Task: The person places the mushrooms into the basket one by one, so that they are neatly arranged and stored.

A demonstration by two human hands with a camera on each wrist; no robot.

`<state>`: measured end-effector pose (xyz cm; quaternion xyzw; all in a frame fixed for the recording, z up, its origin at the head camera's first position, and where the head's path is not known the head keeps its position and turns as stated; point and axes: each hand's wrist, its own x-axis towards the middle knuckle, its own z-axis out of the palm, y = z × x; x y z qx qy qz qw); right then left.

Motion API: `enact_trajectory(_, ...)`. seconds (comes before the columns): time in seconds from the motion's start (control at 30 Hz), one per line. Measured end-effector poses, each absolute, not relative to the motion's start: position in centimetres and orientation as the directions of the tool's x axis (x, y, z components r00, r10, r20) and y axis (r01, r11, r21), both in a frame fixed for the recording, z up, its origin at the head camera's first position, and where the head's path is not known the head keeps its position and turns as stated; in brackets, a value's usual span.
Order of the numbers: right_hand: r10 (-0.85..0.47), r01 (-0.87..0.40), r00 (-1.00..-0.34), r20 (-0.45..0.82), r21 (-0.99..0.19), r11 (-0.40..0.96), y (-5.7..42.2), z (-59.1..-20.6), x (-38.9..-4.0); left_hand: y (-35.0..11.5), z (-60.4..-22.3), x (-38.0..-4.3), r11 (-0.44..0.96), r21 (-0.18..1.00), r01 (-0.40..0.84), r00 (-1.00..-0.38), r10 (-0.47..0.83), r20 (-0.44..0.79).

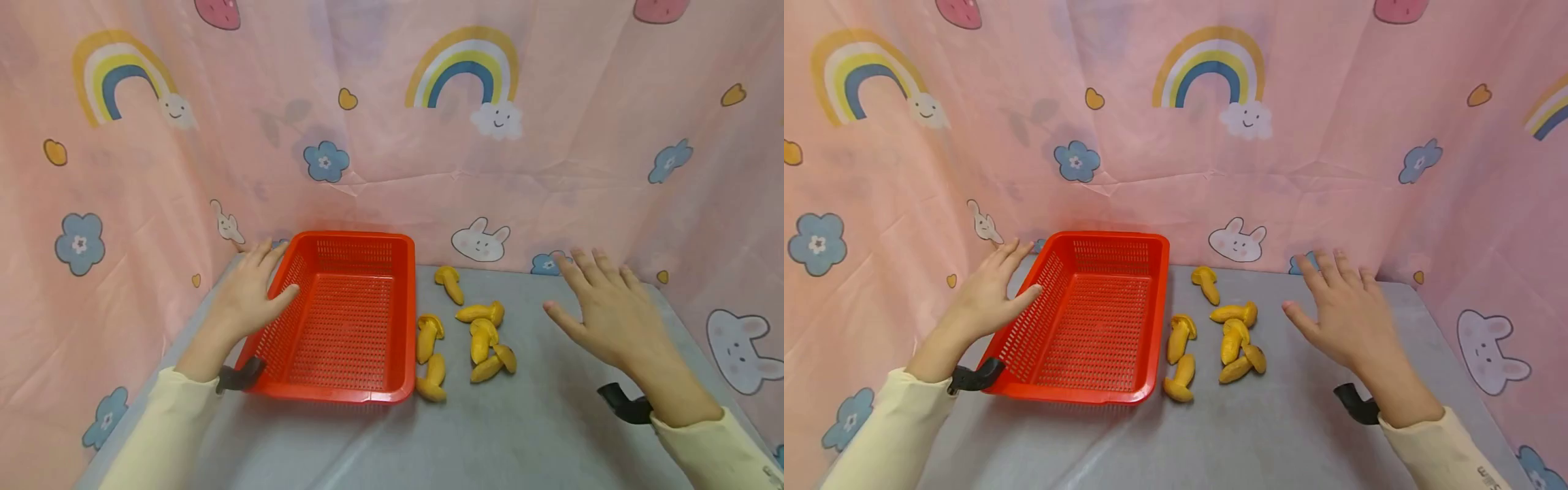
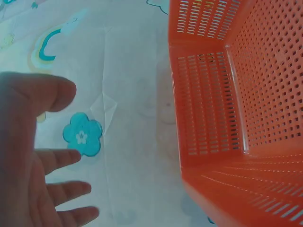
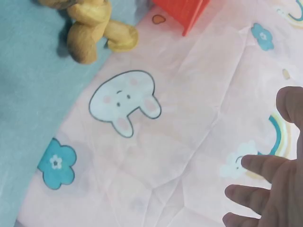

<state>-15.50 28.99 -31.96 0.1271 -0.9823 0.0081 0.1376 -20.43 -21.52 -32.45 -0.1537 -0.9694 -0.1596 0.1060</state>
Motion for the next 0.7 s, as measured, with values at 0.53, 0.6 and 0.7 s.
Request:
enact_trajectory(0.53, -0.365, -0.486, -0.809, 0.461, -0.174, 0.856, 25.6, -32.8, -15.8, -24.8, -34.2, -19.5, 0.771, 0.571, 0.282, -0.959, 0.215, 0.184)
enact_trajectory(0.6, -0.365, -0.495, -0.814, 0.451, -0.212, 0.843, 25.0, -33.2, -15.7, -25.1, -34.6, -19.5, 0.763, 0.584, 0.276, -0.961, 0.209, 0.181)
enact_trajectory(0.7, -0.373, -0.517, -0.814, 0.446, -0.260, 0.816, 24.2, -33.8, -15.6, -25.6, -35.3, -19.3, 0.751, 0.598, 0.280, -0.960, 0.210, 0.185)
